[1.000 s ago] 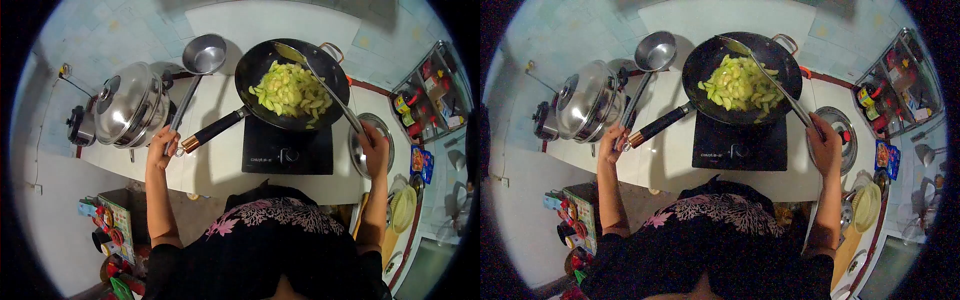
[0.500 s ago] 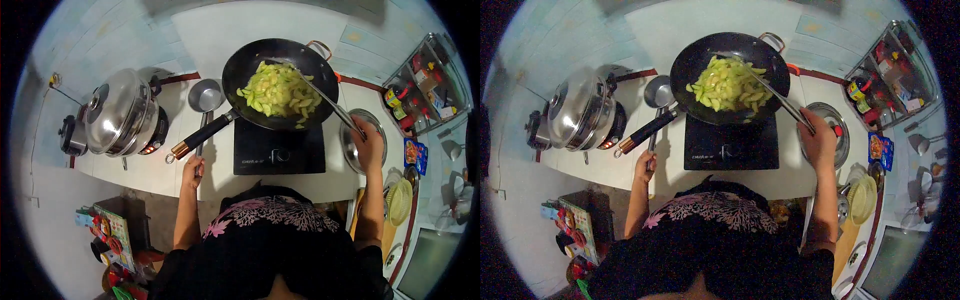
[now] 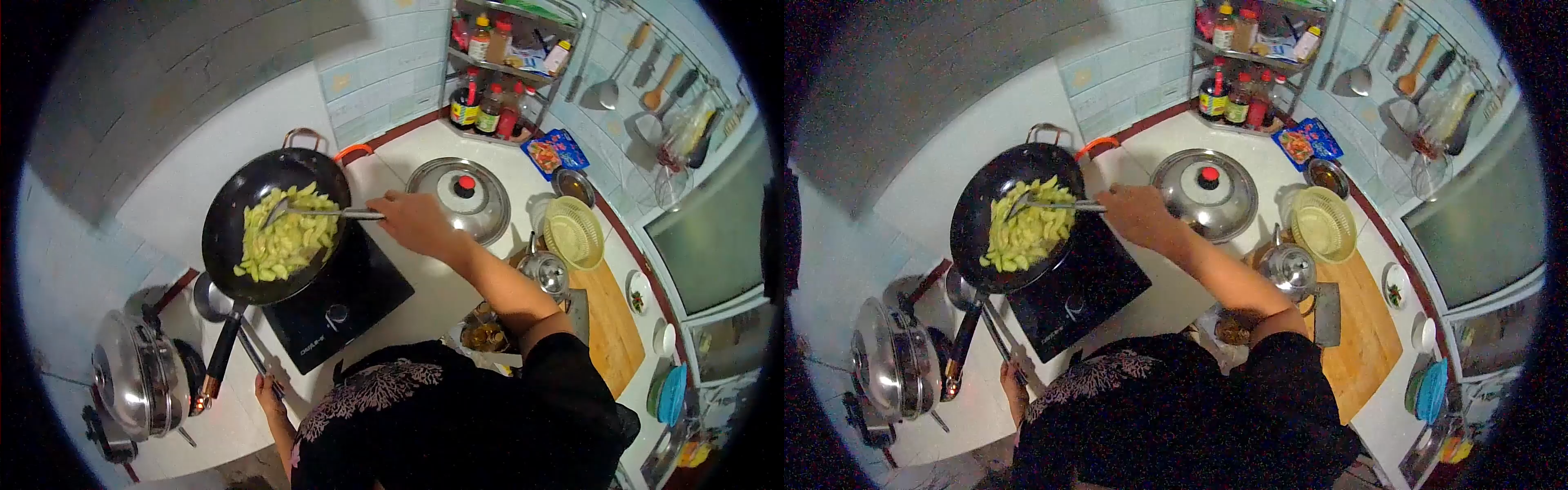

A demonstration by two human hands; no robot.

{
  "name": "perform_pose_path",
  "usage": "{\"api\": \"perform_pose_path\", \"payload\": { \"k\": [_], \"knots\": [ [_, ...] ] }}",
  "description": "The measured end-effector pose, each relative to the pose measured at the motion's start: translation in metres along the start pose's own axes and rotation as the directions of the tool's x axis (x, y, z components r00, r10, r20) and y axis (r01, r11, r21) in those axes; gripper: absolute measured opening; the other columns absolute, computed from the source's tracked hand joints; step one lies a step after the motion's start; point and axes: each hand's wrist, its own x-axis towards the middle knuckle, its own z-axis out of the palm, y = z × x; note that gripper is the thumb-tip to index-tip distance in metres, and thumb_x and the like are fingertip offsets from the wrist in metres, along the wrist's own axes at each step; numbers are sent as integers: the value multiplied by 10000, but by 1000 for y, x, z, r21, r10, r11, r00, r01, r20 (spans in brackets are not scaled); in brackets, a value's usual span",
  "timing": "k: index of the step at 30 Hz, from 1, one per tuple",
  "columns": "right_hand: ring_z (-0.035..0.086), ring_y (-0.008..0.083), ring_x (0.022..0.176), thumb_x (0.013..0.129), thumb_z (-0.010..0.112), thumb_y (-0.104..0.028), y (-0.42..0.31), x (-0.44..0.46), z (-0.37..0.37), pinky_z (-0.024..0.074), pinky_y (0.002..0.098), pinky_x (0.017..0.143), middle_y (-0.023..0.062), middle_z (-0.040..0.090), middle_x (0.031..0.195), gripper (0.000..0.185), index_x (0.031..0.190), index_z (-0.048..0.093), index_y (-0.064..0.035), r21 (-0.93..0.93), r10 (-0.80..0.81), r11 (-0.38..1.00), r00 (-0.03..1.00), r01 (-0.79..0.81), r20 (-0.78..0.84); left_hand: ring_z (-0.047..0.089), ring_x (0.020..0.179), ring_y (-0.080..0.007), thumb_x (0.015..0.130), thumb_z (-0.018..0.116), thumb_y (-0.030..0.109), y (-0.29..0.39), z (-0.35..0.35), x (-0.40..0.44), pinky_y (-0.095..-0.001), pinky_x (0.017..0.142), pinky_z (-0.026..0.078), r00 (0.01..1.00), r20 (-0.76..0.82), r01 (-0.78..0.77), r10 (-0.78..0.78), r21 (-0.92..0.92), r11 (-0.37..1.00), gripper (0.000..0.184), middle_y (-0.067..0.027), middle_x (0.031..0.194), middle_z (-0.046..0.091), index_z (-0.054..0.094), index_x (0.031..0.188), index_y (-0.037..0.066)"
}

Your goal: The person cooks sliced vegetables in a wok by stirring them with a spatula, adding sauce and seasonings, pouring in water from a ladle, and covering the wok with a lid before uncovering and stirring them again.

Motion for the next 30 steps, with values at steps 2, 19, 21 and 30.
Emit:
{"api": "perform_pose_path", "payload": {
  "k": [2,19,21,30],
  "knots": [
    [625,295,829,853,570,-190,6,-2,2,510,405,669,81,599,944,291,1140,558,-145,64,-10,998,999,7,37,543,599,-111,835,642,105,-13,-4,10,-243,521,428,998,-47,-36,46,181,983,324,-38,769,613,533,1124,6],
    [648,244,733,863,569,-334,290,40,-85,504,352,684,97,687,837,327,982,675,-48,569,326,806,925,-165,-194,601,618,-203,764,710,187,-72,-31,23,-301,554,485,896,-116,-178,428,790,587,350,-129,735,621,554,945,-70],
    [587,106,680,880,597,-256,341,43,-105,485,275,626,17,632,747,288,1001,645,1,603,436,757,882,-251,-180,608,608,-234,781,710,267,-71,-22,14,-336,537,483,833,-179,-148,523,839,524,493,-193,761,636,540,1008,-137],
    [634,350,934,836,563,-323,556,70,-137,499,447,795,200,657,982,317,950,691,-56,216,708,629,436,-747,-555,527,631,-234,647,663,97,-35,-39,-30,-356,573,437,838,-303,13,454,843,538,393,-141,756,575,576,987,-79]
  ]
}}
